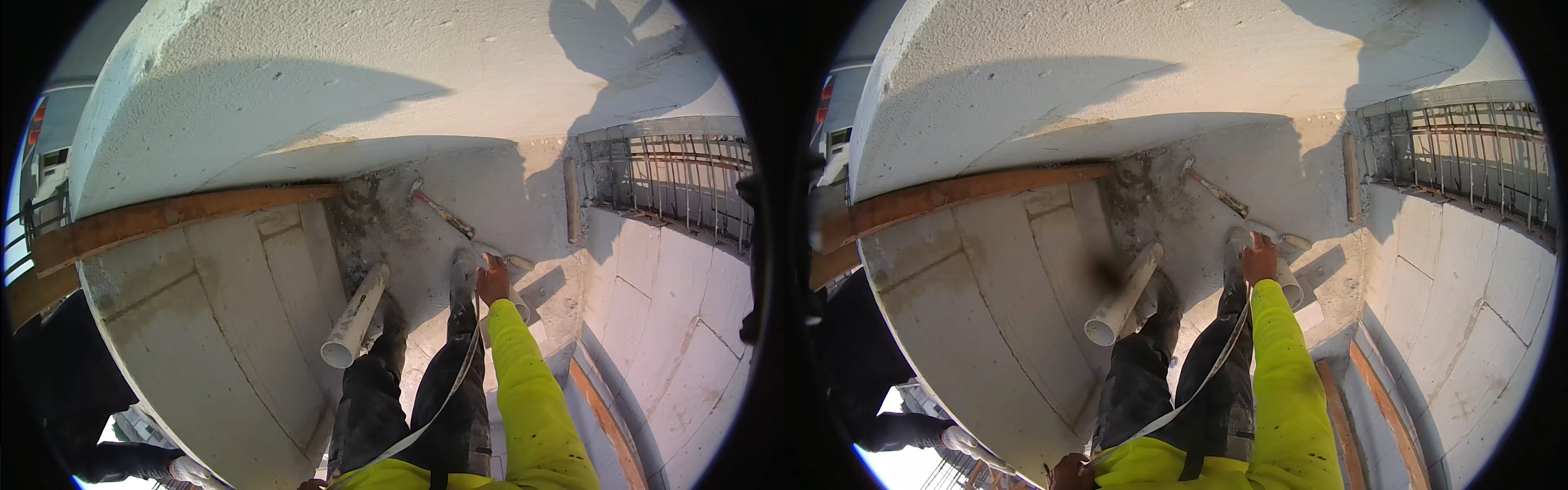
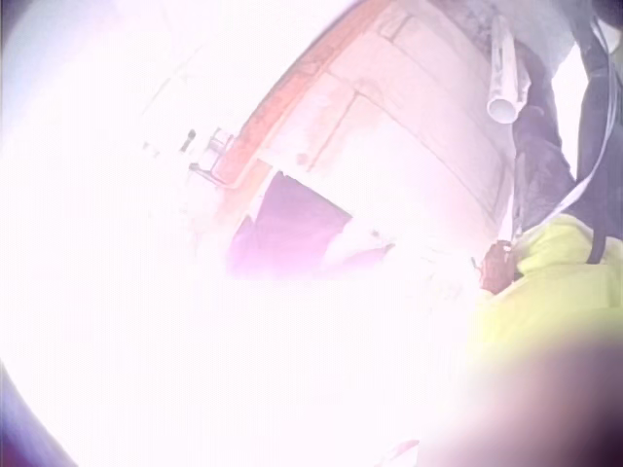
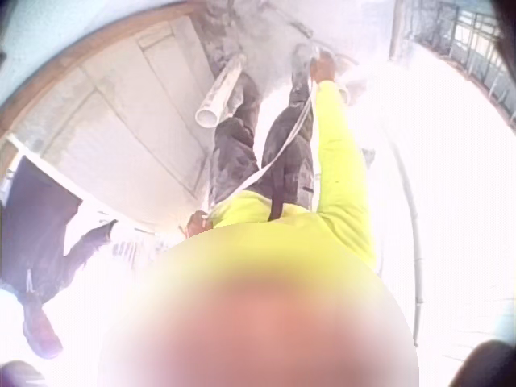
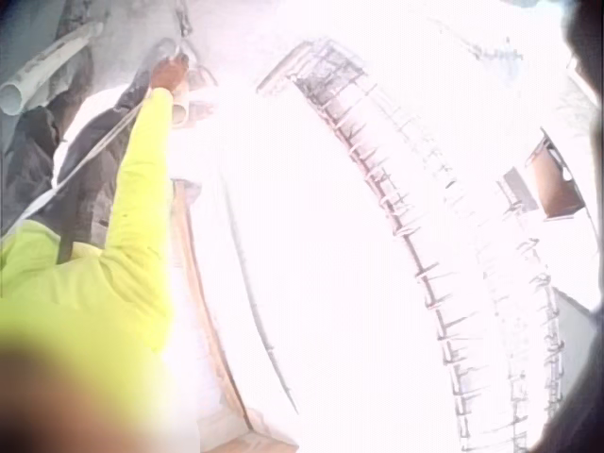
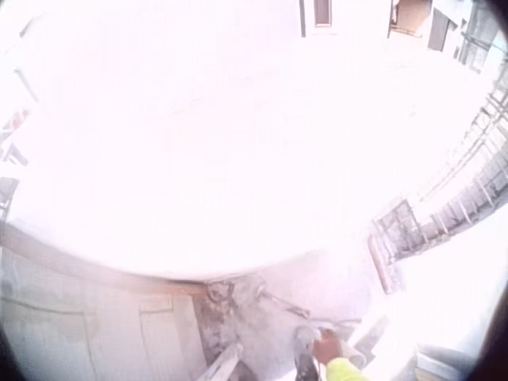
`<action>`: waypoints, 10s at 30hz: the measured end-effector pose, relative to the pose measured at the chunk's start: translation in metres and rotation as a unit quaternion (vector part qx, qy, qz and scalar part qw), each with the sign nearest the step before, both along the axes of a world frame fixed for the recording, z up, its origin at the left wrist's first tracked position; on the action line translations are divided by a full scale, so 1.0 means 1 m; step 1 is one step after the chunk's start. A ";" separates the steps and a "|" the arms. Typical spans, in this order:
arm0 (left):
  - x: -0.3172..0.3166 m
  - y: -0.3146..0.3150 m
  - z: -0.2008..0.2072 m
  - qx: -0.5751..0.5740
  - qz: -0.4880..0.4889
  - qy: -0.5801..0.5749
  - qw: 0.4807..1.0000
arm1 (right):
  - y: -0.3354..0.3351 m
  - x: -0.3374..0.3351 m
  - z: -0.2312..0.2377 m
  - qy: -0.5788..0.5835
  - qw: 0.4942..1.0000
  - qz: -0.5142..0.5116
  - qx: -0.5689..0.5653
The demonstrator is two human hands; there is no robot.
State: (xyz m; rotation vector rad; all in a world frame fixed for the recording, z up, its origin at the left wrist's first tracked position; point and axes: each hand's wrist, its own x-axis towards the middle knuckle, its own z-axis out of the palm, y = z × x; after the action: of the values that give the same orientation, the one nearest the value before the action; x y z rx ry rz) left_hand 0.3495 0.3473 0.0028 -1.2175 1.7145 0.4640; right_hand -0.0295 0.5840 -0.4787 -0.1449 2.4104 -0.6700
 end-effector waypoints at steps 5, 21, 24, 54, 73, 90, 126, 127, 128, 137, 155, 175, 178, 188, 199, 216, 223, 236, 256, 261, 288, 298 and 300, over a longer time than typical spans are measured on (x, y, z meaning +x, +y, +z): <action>0.032 0.029 -0.056 -0.029 0.043 -0.075 0.996 | -0.055 -0.021 -0.191 0.066 0.986 0.127 0.081; -0.149 -0.088 0.044 -0.097 -0.256 0.281 0.920 | -0.100 0.042 0.045 -0.322 0.861 -0.228 -0.321; -0.156 -0.106 0.106 -0.183 -0.266 0.292 0.900 | -0.118 0.061 0.181 -0.321 0.856 -0.210 -0.347; -0.140 -0.265 0.058 -0.367 -0.213 0.287 0.859 | -0.356 0.123 0.396 -0.283 0.619 -0.448 -0.580; -0.137 -0.268 0.053 -0.370 -0.235 0.313 0.843 | -0.233 0.103 0.321 -0.247 0.754 -0.392 -0.466; -0.134 -0.290 0.045 -0.323 -0.300 0.287 0.851 | -0.266 0.088 -0.032 0.039 0.917 -0.263 -0.298; -0.162 -0.297 0.010 -0.317 -0.250 0.206 0.891 | -0.340 0.074 -0.236 0.047 0.932 -0.186 -0.306; -0.163 -0.296 0.011 -0.315 -0.254 0.207 0.891 | -0.337 0.078 -0.237 -0.008 0.981 -0.109 -0.161; -0.162 -0.295 0.012 -0.316 -0.254 0.207 0.891 | -0.337 0.079 -0.238 -0.004 0.957 -0.151 -0.247; -0.159 -0.295 0.019 -0.306 -0.255 0.223 0.890 | -0.341 0.092 -0.236 -0.047 0.932 -0.207 -0.293; -0.137 -0.272 0.059 -0.366 -0.305 0.288 0.831 | -0.059 0.016 0.153 0.045 0.969 -0.127 -0.209; -0.162 -0.126 0.106 -0.095 -0.360 0.535 0.758 | -0.192 0.131 0.506 -0.257 0.825 0.063 -0.500; -0.179 -0.101 0.095 0.069 -0.265 0.511 0.815 | -0.163 0.124 0.508 -0.220 0.851 0.030 -0.477; -0.209 -0.091 0.048 0.213 -0.268 0.545 0.766 | -0.041 0.063 0.533 -0.269 0.678 -0.299 -0.616; -0.263 -0.077 0.052 0.074 -0.311 0.453 0.832 | -0.029 0.044 0.495 -0.069 0.740 -0.442 -0.502; -0.235 -0.194 0.091 -0.125 -0.277 0.396 0.866 | 0.127 -0.132 0.455 0.072 0.646 -0.563 -0.510; -0.171 -0.303 0.098 -0.140 -0.209 0.333 0.909 | 0.185 -0.190 0.455 0.114 0.632 -0.622 -0.448; -0.205 -0.324 0.100 -0.232 -0.208 0.209 0.927 | 0.242 -0.228 0.423 0.135 0.644 -0.595 -0.462; -0.227 -0.287 0.109 -0.248 -0.293 0.044 0.923 | 0.263 -0.249 0.411 0.190 0.650 -0.634 -0.372; -0.224 -0.280 0.107 -0.279 -0.287 0.057 0.915 | 0.269 -0.250 0.406 0.193 0.656 -0.621 -0.384; 0.049 -0.099 0.238 -0.335 -0.081 0.235 0.909 | 0.241 -0.264 0.407 0.155 0.696 -0.525 -0.466; 0.214 -0.058 0.147 -0.158 -0.056 0.163 0.972 | 0.271 -0.058 0.453 0.251 0.759 -0.413 -0.437; 0.244 -0.061 0.128 -0.146 -0.078 0.176 0.970 | 0.290 -0.013 0.458 0.216 0.714 -0.501 -0.438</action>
State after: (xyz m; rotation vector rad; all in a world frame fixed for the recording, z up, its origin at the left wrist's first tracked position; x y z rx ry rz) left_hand 0.5932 0.2860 0.1307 -1.2453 2.2266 0.3544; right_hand -0.0430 0.8736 -0.0204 0.7758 2.1767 -2.4854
